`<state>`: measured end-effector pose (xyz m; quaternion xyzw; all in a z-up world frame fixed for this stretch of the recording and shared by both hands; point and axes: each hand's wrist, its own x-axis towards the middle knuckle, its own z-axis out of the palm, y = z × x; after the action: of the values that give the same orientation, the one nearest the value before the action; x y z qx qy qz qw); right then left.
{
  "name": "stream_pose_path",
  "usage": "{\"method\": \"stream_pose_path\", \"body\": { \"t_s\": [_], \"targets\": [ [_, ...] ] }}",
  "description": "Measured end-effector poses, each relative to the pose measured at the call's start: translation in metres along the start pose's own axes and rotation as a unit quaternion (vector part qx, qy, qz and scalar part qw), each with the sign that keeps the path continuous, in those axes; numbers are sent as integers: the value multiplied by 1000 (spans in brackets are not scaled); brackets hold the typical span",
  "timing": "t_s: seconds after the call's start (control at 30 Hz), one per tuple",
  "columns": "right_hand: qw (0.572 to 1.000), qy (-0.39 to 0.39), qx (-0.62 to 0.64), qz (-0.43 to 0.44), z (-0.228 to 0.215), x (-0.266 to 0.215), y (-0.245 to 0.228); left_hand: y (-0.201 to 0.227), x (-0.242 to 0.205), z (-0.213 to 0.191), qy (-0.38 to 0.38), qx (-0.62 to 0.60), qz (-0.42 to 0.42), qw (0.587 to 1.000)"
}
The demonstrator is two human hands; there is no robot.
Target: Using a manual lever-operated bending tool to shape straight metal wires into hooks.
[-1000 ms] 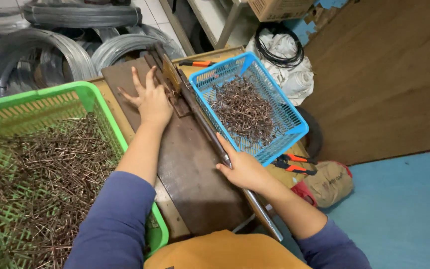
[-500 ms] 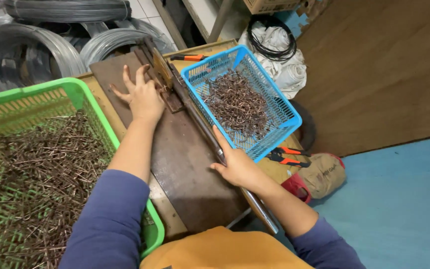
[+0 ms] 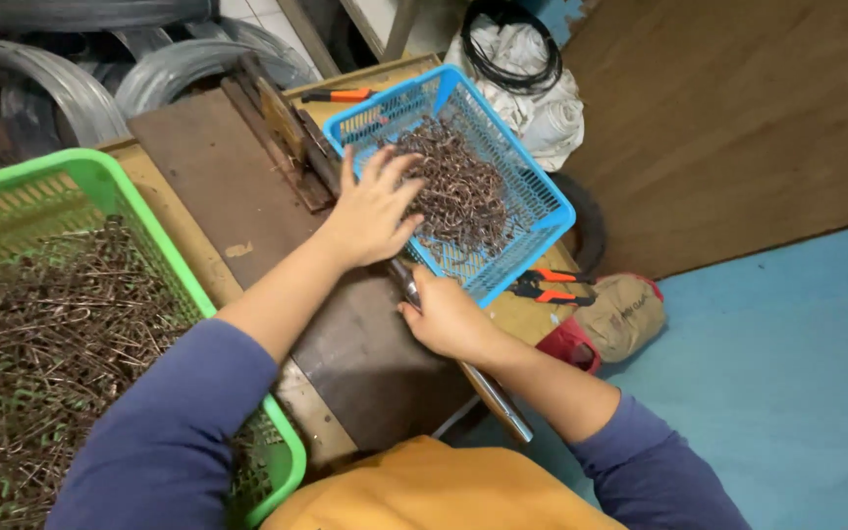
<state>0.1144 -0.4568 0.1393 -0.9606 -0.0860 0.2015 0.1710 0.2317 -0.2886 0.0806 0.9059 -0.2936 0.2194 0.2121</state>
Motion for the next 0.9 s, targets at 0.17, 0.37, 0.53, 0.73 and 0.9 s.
{"method": "stream_pose_path", "body": {
  "t_s": [0.17, 0.37, 0.53, 0.73, 0.9],
  "targets": [
    [1000, -17, 5, -5, -16, -9, -16, 9, 8, 17, -31, 35, 2, 999],
    [997, -49, 65, -10, -51, -37, -52, 9, 9, 17, -113, 43, -31, 992],
    [994, -73, 80, 3, -43, -27, -43, 13, 16, 1, -180, 44, -45, 982],
    [997, -41, 53, 28, -2, 12, -13, 15, 17, 7, -214, 70, -60, 973],
    [999, -19, 32, 39, 13, 20, -10, 19, 12, 9, -210, 72, -63, 973]
  ]
}}
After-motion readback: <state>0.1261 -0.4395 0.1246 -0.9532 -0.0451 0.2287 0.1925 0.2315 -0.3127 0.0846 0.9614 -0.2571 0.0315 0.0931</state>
